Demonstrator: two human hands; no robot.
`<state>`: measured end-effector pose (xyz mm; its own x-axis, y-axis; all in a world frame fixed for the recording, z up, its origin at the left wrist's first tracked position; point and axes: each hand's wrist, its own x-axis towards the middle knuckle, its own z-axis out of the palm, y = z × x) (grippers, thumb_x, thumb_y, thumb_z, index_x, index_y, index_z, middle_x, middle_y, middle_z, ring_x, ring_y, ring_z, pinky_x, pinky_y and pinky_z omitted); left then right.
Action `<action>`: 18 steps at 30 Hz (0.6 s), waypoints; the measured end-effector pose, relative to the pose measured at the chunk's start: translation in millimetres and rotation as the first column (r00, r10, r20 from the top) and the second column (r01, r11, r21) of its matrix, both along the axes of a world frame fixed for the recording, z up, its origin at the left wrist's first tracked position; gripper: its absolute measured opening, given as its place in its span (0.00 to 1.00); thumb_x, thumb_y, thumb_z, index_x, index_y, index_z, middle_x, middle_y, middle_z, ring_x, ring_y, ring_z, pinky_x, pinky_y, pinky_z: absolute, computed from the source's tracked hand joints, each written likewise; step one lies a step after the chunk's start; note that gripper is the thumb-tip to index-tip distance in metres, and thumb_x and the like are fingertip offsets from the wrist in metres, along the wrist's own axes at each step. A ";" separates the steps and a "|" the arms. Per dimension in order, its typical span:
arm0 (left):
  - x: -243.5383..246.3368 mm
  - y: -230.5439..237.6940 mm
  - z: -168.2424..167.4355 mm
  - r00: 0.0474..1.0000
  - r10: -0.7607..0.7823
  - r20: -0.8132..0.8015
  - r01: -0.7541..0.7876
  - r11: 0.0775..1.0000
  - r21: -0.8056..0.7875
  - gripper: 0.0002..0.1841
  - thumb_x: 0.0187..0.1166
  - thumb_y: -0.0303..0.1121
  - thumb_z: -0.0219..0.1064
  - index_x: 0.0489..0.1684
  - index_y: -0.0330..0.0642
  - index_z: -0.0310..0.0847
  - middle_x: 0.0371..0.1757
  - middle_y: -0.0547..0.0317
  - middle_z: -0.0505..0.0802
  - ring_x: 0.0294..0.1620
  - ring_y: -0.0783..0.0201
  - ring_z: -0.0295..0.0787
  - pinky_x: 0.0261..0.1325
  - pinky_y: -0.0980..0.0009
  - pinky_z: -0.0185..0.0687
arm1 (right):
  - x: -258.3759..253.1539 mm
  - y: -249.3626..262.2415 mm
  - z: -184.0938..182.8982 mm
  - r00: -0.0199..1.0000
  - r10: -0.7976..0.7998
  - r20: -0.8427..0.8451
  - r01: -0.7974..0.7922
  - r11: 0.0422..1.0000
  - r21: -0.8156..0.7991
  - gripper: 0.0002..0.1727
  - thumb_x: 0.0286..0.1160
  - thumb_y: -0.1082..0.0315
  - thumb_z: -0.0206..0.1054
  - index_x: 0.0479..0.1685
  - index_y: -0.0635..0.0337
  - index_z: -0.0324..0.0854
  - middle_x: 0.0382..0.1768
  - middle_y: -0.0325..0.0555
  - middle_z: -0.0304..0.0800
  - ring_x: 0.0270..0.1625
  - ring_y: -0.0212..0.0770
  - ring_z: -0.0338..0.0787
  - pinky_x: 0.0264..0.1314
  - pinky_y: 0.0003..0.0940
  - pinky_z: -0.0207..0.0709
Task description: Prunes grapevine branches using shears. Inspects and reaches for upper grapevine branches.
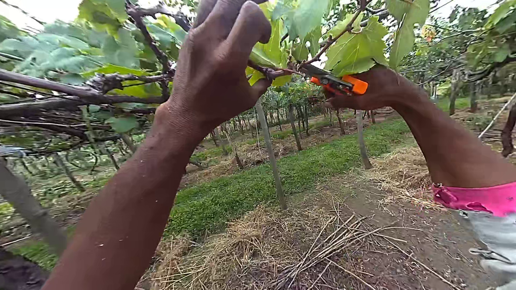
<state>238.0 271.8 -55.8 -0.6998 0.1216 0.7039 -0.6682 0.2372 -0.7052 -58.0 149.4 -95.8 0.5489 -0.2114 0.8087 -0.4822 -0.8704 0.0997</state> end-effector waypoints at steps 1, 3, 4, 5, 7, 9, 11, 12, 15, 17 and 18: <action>-0.5 0.1 -1.2 1.000 -0.016 -0.003 0.016 1.000 -0.005 0.24 0.70 0.43 0.79 0.56 0.38 0.79 0.61 0.35 0.89 0.60 0.42 0.87 0.61 0.53 0.80 | -1.2 7.0 0.2 0.997 -0.080 -0.001 0.080 0.994 0.073 0.21 0.67 0.48 0.77 0.48 0.54 0.90 0.36 0.41 0.91 0.39 0.32 0.88 0.46 0.40 0.82; -2.3 -0.2 -2.1 0.999 -0.045 -0.001 0.045 0.999 -0.002 0.24 0.68 0.41 0.80 0.58 0.37 0.80 0.52 0.36 0.88 0.50 0.44 0.86 0.53 0.54 0.78 | -2.5 15.4 3.7 0.982 -0.190 -0.019 0.187 0.939 0.288 0.23 0.68 0.47 0.79 0.52 0.54 0.90 0.38 0.48 0.92 0.43 0.44 0.89 0.49 0.56 0.78; -2.5 -1.2 -2.6 0.999 -0.051 -0.002 0.051 0.999 0.001 0.24 0.68 0.40 0.80 0.58 0.37 0.80 0.52 0.36 0.88 0.47 0.46 0.85 0.51 0.56 0.79 | -3.4 13.5 6.7 0.982 -0.186 -0.033 0.185 0.916 0.355 0.21 0.67 0.50 0.81 0.54 0.51 0.90 0.41 0.45 0.92 0.45 0.41 0.89 0.52 0.53 0.80; -2.6 -2.2 -2.9 0.998 -0.057 -0.004 0.057 0.998 0.006 0.24 0.67 0.39 0.80 0.58 0.37 0.79 0.53 0.36 0.88 0.47 0.46 0.85 0.50 0.56 0.79 | -4.0 10.2 8.7 0.987 -0.156 -0.040 0.159 0.911 0.381 0.19 0.67 0.53 0.81 0.55 0.47 0.89 0.43 0.39 0.93 0.46 0.35 0.90 0.55 0.46 0.83; -3.0 -2.9 -3.1 0.998 -0.068 -0.016 0.068 0.998 -0.001 0.24 0.68 0.39 0.79 0.59 0.37 0.79 0.54 0.36 0.88 0.47 0.47 0.86 0.50 0.56 0.80 | -5.4 6.8 9.8 0.987 -0.158 -0.032 0.158 0.913 0.377 0.20 0.68 0.52 0.80 0.57 0.47 0.89 0.43 0.40 0.93 0.45 0.36 0.90 0.53 0.48 0.82; -2.5 -2.7 -4.4 0.997 -0.078 -0.026 0.077 0.997 -0.007 0.24 0.69 0.41 0.79 0.58 0.37 0.80 0.53 0.36 0.89 0.46 0.48 0.86 0.51 0.56 0.80 | -8.1 3.8 10.9 0.983 -0.175 -0.053 0.183 0.924 0.335 0.21 0.69 0.48 0.79 0.56 0.49 0.89 0.41 0.43 0.93 0.44 0.38 0.89 0.52 0.51 0.80; -1.4 -3.6 -3.6 0.996 -0.085 -0.006 0.085 0.996 -0.001 0.24 0.68 0.39 0.79 0.57 0.36 0.79 0.54 0.35 0.88 0.48 0.46 0.86 0.51 0.56 0.80 | -7.3 -1.4 13.0 0.993 -0.067 -0.094 0.085 0.976 0.203 0.19 0.69 0.52 0.77 0.54 0.52 0.88 0.40 0.36 0.91 0.42 0.27 0.87 0.51 0.33 0.82; -0.3 -3.6 -2.9 0.997 -0.079 0.008 0.079 0.997 0.004 0.23 0.68 0.38 0.80 0.57 0.37 0.79 0.55 0.34 0.88 0.50 0.45 0.87 0.52 0.55 0.81 | -4.6 -2.2 13.3 0.995 -0.016 -0.102 0.032 0.988 0.153 0.18 0.68 0.54 0.76 0.52 0.52 0.88 0.39 0.34 0.90 0.40 0.23 0.86 0.50 0.27 0.82; 1.5 0.0 -1.9 0.998 -0.066 0.008 0.066 0.998 0.019 0.24 0.68 0.38 0.79 0.59 0.38 0.79 0.55 0.37 0.89 0.49 0.46 0.87 0.54 0.55 0.80 | 0.2 5.4 13.2 0.997 -0.027 -0.074 0.032 0.998 0.057 0.19 0.68 0.53 0.75 0.49 0.58 0.89 0.36 0.41 0.91 0.38 0.28 0.86 0.47 0.34 0.80; 2.0 4.3 -0.9 0.999 -0.048 -0.002 0.048 0.998 0.035 0.28 0.66 0.38 0.80 0.64 0.39 0.77 0.59 0.37 0.88 0.51 0.46 0.87 0.55 0.53 0.81 | 2.8 8.1 13.5 0.999 0.020 -0.050 -0.016 0.997 0.071 0.19 0.65 0.53 0.78 0.45 0.58 0.88 0.33 0.36 0.88 0.35 0.21 0.83 0.44 0.24 0.79; 1.0 5.7 -0.4 0.999 -0.034 -0.004 0.034 0.999 0.043 0.31 0.64 0.38 0.81 0.68 0.41 0.76 0.62 0.37 0.87 0.53 0.45 0.87 0.56 0.52 0.82 | 4.3 9.3 11.8 0.999 0.039 -0.013 -0.038 0.996 0.083 0.19 0.63 0.54 0.81 0.46 0.58 0.88 0.34 0.35 0.88 0.36 0.20 0.83 0.46 0.22 0.79</action>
<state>239.0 277.5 -56.2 -0.6935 0.1149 0.7112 -0.6614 0.2897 -0.6918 -53.7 158.7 -83.9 0.5696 -0.2553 0.7813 -0.4470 -0.8939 0.0337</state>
